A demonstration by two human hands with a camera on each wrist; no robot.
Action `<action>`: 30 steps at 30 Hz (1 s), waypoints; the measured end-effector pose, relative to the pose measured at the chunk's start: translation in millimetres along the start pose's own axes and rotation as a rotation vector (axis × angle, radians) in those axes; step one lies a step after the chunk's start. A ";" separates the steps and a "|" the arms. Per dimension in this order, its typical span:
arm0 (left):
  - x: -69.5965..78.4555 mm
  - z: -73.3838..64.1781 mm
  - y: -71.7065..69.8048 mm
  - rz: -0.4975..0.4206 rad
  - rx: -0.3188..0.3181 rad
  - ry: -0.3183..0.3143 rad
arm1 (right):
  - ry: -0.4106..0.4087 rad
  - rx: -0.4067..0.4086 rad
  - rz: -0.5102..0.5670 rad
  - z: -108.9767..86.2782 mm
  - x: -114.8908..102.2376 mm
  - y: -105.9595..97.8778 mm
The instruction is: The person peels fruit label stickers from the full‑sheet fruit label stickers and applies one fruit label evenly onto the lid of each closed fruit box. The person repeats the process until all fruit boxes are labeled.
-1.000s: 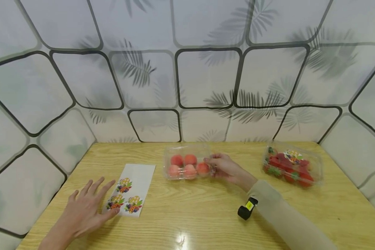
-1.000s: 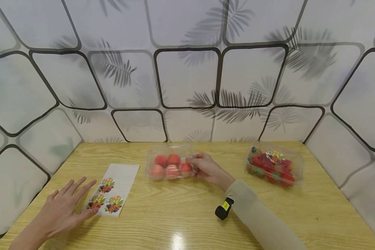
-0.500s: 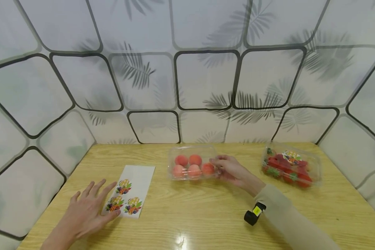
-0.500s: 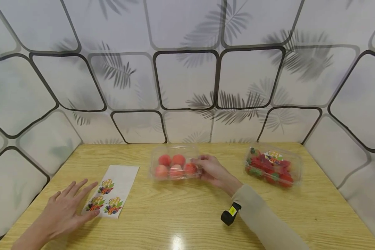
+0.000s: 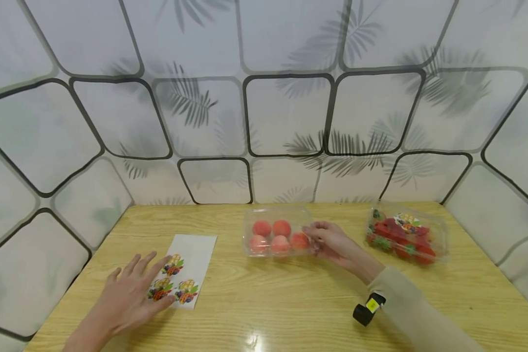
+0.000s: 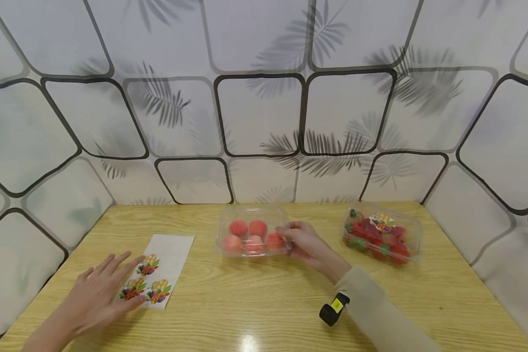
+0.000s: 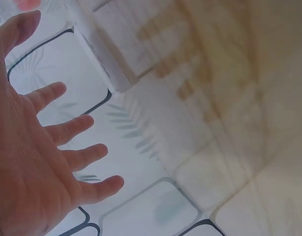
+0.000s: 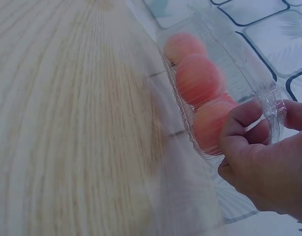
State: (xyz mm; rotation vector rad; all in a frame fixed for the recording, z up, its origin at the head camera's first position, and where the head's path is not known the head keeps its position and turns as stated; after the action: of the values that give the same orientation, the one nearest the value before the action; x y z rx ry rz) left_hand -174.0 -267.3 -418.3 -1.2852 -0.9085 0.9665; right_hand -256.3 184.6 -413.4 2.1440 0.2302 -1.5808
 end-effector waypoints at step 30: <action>39.9 31.2 1.7 -0.004 0.000 0.116 | 0.057 -0.009 0.035 -60.8 3.8 -1.3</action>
State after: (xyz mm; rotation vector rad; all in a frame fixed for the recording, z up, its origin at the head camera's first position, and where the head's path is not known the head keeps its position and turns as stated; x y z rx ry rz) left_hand -189.6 -219.1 -417.2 -1.3244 -0.8211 0.8797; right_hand -203.4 213.1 -403.2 2.1770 0.2164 -1.4976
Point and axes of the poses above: each hand's wrist, its own z-axis towards the middle knuckle, its own y-axis out of the palm, x = y × z, the point moved 2 cm from there along z, towards the middle knuckle, and after that the axes turned 10 degrees about -x, right-handed, at the moved point
